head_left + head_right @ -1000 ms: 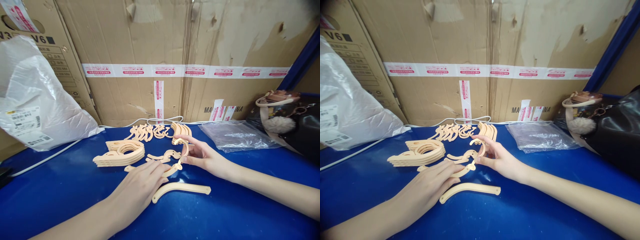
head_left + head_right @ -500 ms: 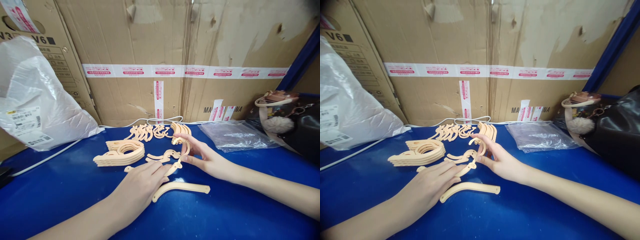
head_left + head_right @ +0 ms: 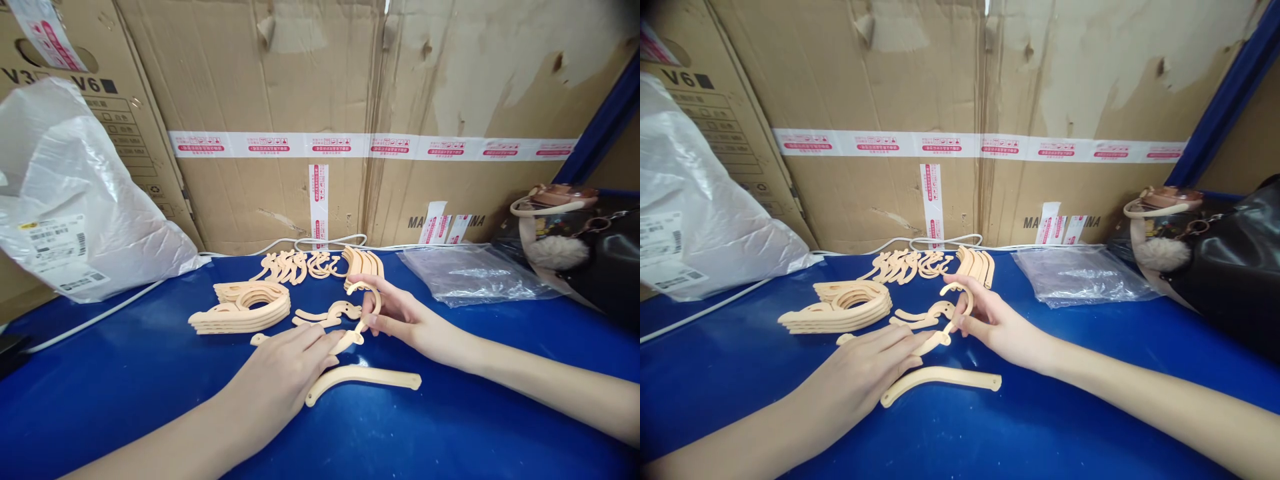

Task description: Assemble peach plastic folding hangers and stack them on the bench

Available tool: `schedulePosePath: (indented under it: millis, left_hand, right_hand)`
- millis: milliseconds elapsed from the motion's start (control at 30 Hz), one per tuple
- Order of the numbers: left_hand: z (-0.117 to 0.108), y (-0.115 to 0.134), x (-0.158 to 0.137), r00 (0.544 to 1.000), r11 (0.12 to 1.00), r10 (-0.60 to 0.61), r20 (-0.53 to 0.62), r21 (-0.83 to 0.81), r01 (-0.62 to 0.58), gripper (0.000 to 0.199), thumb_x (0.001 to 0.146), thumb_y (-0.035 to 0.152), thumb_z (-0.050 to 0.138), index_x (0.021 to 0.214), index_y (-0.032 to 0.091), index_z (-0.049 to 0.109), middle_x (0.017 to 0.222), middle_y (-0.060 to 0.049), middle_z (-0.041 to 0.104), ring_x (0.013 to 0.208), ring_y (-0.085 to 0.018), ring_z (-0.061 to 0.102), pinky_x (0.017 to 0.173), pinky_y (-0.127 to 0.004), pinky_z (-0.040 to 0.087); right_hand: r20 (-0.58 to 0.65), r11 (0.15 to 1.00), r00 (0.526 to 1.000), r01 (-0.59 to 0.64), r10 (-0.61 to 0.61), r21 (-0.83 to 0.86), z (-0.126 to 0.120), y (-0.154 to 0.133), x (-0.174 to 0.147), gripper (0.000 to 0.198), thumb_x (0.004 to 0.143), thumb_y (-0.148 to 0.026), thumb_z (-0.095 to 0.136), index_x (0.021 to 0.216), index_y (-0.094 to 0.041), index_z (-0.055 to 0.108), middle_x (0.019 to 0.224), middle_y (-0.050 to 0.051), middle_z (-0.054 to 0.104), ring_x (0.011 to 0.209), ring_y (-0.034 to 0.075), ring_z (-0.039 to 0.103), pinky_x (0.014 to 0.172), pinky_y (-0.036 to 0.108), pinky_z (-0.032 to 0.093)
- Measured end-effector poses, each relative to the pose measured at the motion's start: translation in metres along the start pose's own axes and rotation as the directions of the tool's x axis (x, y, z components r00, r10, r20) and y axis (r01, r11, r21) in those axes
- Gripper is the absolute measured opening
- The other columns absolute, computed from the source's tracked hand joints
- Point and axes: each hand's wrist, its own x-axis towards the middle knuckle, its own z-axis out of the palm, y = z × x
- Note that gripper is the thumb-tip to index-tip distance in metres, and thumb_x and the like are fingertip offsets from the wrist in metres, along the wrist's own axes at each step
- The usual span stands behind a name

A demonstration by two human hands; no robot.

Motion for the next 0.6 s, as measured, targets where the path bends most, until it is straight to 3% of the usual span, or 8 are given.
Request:
schedulePosePath:
  millis: [133, 233, 333, 400, 533, 600]
  left_hand:
    - [-0.003, 0.004, 0.001, 0.997, 0.994, -0.068, -0.035, -0.090, 0.064, 0.025, 0.097, 0.022, 0.037, 0.118, 0.020, 0.051, 0.109, -0.005, 0.064, 0.099, -0.020, 0.061, 0.081, -0.032, 0.049]
    - [-0.010, 0.011, 0.005, 0.988, 0.974, -0.153, 0.017, -0.165, 0.154, 0.022, 0.098, 0.029, 0.036, 0.101, 0.021, 0.056, 0.095, -0.003, 0.063, 0.085, -0.019, 0.061, 0.070, -0.029, 0.047]
    - [-0.016, 0.016, 0.011, 0.964, 0.918, -0.247, 0.102, -0.294, 0.266, 0.023, 0.096, 0.031, 0.039, 0.084, 0.020, 0.056, 0.081, 0.000, 0.061, 0.072, -0.015, 0.057, 0.063, -0.026, 0.042]
    - [-0.017, 0.017, 0.017, 0.937, 0.813, -0.308, 0.167, -0.464, 0.350, 0.022, 0.094, 0.032, 0.044, 0.081, 0.019, 0.056, 0.076, 0.002, 0.060, 0.068, -0.013, 0.055, 0.060, -0.024, 0.041]
    - [-0.015, 0.014, 0.026, 0.838, 0.421, -0.426, 0.341, -0.745, 0.517, 0.025, 0.084, 0.042, 0.052, 0.077, 0.018, 0.051, 0.066, 0.003, 0.053, 0.054, -0.011, 0.050, 0.046, -0.021, 0.042]
    - [-0.014, 0.014, 0.028, 0.792, 0.270, -0.465, 0.395, -0.789, 0.552, 0.027, 0.078, 0.044, 0.057, 0.074, 0.018, 0.048, 0.065, 0.003, 0.052, 0.054, -0.011, 0.051, 0.044, -0.022, 0.044]
  right_hand:
    - [-0.029, 0.982, 0.998, 0.056, -0.062, -0.178, 0.003, -0.009, -0.004, 0.046, 0.089, -0.026, 0.055, 0.131, -0.026, 0.037, 0.088, 0.000, 0.056, 0.082, 0.015, 0.056, 0.079, 0.033, 0.047]
    - [0.012, 0.959, 0.995, 0.101, -0.101, -0.266, 0.005, -0.015, -0.005, 0.041, 0.089, -0.028, 0.056, 0.127, -0.026, 0.040, 0.088, 0.000, 0.060, 0.083, 0.015, 0.059, 0.079, 0.033, 0.048]
    - [0.054, 0.897, 0.994, 0.111, -0.098, -0.429, 0.004, -0.023, -0.007, 0.048, 0.091, -0.031, 0.054, 0.134, -0.025, 0.033, 0.085, 0.000, 0.063, 0.078, 0.015, 0.060, 0.072, 0.030, 0.048]
    - [0.071, 0.770, 0.997, 0.072, -0.035, -0.634, 0.002, -0.030, -0.010, 0.049, 0.087, -0.041, 0.058, 0.129, -0.023, 0.041, 0.082, 0.001, 0.064, 0.072, 0.017, 0.060, 0.063, 0.029, 0.046]
    - [0.130, 0.410, 0.991, 0.109, 0.024, -0.906, 0.008, -0.038, -0.018, 0.035, 0.080, -0.050, 0.064, 0.095, -0.019, 0.065, 0.077, 0.005, 0.064, 0.070, 0.021, 0.059, 0.059, 0.031, 0.042]
    - [0.183, 0.346, 0.983, 0.174, -0.008, -0.922, 0.015, -0.036, -0.023, 0.026, 0.083, -0.043, 0.061, 0.092, -0.019, 0.067, 0.084, 0.007, 0.063, 0.076, 0.022, 0.059, 0.064, 0.032, 0.044]
